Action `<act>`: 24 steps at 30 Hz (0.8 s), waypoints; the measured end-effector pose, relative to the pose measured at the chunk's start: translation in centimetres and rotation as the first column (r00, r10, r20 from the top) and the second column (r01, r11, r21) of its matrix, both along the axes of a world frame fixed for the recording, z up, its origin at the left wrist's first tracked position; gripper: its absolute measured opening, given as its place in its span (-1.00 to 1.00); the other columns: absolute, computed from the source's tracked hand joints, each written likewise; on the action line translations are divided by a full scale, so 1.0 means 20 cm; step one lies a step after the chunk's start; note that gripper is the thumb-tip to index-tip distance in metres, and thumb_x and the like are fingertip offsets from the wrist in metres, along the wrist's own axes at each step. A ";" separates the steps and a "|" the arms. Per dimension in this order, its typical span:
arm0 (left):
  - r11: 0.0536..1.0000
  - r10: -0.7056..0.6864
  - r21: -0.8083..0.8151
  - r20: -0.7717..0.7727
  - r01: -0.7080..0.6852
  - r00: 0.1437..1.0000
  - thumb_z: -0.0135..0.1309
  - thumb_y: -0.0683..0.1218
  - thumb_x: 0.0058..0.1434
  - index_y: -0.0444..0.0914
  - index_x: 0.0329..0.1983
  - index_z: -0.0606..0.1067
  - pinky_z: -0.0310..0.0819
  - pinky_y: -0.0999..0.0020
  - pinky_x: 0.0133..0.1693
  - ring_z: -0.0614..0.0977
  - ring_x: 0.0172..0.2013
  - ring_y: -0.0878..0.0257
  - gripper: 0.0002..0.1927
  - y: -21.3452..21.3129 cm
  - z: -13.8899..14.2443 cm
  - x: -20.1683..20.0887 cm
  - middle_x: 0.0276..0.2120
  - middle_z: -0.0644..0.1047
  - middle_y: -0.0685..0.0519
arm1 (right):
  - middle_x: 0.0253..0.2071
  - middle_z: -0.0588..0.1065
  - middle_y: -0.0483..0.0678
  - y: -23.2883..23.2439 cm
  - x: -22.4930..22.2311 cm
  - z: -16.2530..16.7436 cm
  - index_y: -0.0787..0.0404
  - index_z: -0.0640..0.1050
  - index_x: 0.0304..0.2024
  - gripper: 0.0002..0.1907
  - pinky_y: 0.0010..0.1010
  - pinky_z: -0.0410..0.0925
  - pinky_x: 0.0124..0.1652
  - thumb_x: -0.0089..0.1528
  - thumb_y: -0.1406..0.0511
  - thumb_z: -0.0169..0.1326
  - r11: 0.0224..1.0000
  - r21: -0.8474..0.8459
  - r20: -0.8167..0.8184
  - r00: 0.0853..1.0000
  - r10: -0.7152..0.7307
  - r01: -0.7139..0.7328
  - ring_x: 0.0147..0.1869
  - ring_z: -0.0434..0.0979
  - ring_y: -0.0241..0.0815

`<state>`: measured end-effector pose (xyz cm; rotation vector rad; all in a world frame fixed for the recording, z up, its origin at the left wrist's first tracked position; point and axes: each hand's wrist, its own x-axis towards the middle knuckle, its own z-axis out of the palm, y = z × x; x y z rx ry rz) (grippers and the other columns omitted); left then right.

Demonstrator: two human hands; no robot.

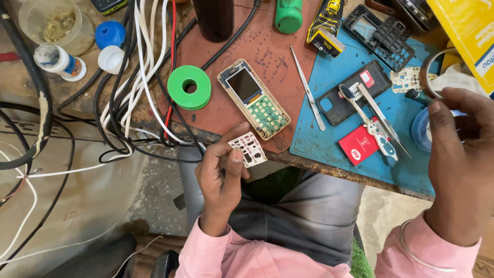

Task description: The person repairs a disassembled feature phone at a workbench. They solder the keypad circuit board with a soldering iron, apply flux, clean the keypad and housing with a brush, fit the keypad into the front cover, then press the rear housing and battery cover onto the phone body.

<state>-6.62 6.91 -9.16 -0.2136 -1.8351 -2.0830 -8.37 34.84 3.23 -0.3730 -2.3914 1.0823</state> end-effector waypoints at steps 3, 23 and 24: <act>1.000 -0.004 0.001 -0.001 0.004 1.000 -0.01 0.00 0.54 -0.36 -0.09 0.39 0.39 0.58 -0.40 0.47 -0.48 0.48 -0.71 0.00 0.00 0.00 0.17 0.58 -0.24 | -0.19 0.48 -0.14 -0.01 0.04 0.00 0.30 0.54 0.09 -0.79 -0.61 0.24 -0.25 0.42 0.39 0.17 0.994 0.082 0.030 0.997 0.067 -0.069 -0.25 0.36 -0.45; 1.000 -0.009 0.005 0.024 0.009 1.000 0.00 -0.02 0.51 -0.34 -0.13 0.35 0.34 0.60 -0.48 0.45 -0.50 0.51 -0.74 -0.01 0.01 0.00 0.15 0.59 -0.23 | -0.18 0.50 -0.16 0.89 -0.23 -0.49 0.31 0.54 0.05 -0.72 -0.42 0.34 -0.09 0.54 0.19 0.07 0.998 0.037 0.124 0.991 -0.049 0.045 -0.12 0.46 -0.27; 1.000 -0.010 0.002 0.029 0.010 1.000 0.00 -0.03 0.51 -0.34 -0.14 0.35 0.34 0.60 -0.48 0.46 -0.50 0.51 -0.74 -0.01 0.01 0.00 0.15 0.60 -0.22 | -0.19 0.50 -0.16 0.93 -0.25 -0.50 0.31 0.55 0.03 -0.73 -0.43 0.34 -0.10 0.52 0.20 0.08 0.999 0.015 0.134 0.990 -0.045 0.044 -0.13 0.46 -0.27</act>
